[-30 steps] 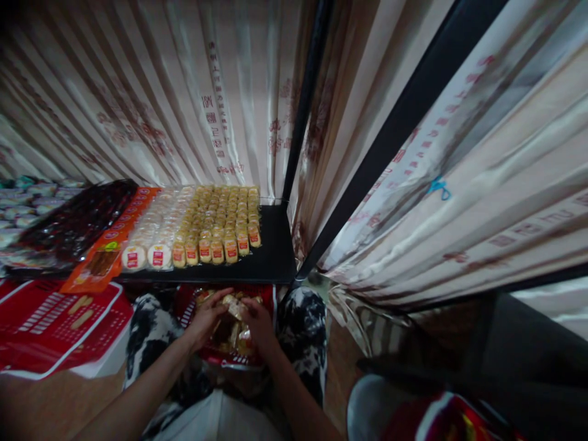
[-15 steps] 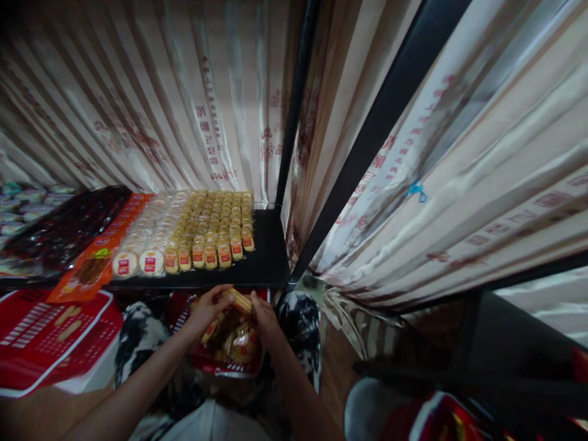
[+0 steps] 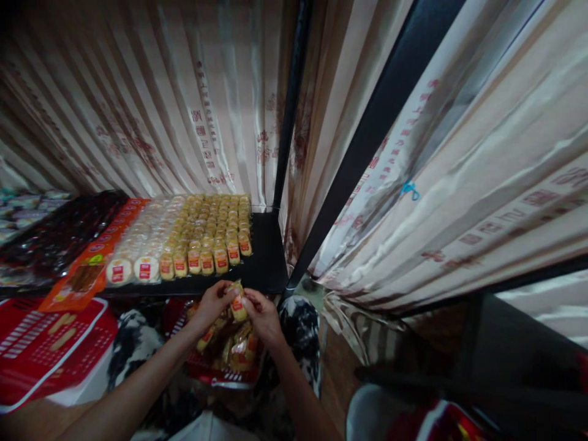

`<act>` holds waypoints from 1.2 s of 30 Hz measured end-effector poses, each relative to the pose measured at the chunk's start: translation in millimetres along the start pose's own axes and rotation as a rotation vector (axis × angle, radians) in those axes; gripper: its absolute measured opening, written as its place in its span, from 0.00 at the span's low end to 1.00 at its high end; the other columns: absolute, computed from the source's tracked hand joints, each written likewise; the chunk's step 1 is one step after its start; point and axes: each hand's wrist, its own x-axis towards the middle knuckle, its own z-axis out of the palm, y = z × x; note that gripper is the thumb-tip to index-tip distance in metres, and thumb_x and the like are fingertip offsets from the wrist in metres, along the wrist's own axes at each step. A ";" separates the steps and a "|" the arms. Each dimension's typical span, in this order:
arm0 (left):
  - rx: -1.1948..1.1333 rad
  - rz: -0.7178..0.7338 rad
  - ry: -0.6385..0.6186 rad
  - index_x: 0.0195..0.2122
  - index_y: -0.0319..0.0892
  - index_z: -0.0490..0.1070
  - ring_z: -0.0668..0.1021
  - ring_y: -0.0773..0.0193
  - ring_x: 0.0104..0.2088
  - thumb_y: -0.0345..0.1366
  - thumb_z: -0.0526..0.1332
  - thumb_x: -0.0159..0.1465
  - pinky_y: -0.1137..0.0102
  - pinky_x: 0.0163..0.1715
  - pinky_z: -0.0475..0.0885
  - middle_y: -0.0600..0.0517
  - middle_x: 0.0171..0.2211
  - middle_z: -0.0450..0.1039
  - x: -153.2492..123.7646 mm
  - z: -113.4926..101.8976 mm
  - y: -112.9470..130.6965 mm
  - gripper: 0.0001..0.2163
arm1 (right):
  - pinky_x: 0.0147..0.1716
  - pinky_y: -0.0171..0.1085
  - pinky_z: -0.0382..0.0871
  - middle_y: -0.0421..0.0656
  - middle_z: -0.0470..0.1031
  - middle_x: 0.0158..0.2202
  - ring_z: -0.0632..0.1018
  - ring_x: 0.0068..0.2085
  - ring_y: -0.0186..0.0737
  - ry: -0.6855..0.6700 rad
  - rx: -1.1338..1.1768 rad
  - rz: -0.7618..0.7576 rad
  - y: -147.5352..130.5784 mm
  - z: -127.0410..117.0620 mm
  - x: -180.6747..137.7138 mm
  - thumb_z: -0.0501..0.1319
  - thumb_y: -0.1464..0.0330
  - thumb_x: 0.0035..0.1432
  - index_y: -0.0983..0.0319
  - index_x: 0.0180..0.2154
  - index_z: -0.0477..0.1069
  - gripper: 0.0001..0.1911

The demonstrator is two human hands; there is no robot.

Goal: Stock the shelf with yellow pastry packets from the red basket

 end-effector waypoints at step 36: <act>0.058 0.202 0.031 0.56 0.42 0.64 0.60 0.62 0.61 0.36 0.50 0.63 0.61 0.63 0.50 0.49 0.61 0.59 43.2 36.5 -12.1 0.20 | 0.42 0.40 0.73 0.52 0.68 0.48 0.75 0.43 0.41 0.335 -0.431 -0.377 5.4 2.7 122.3 0.54 0.63 0.57 0.63 0.50 0.69 0.21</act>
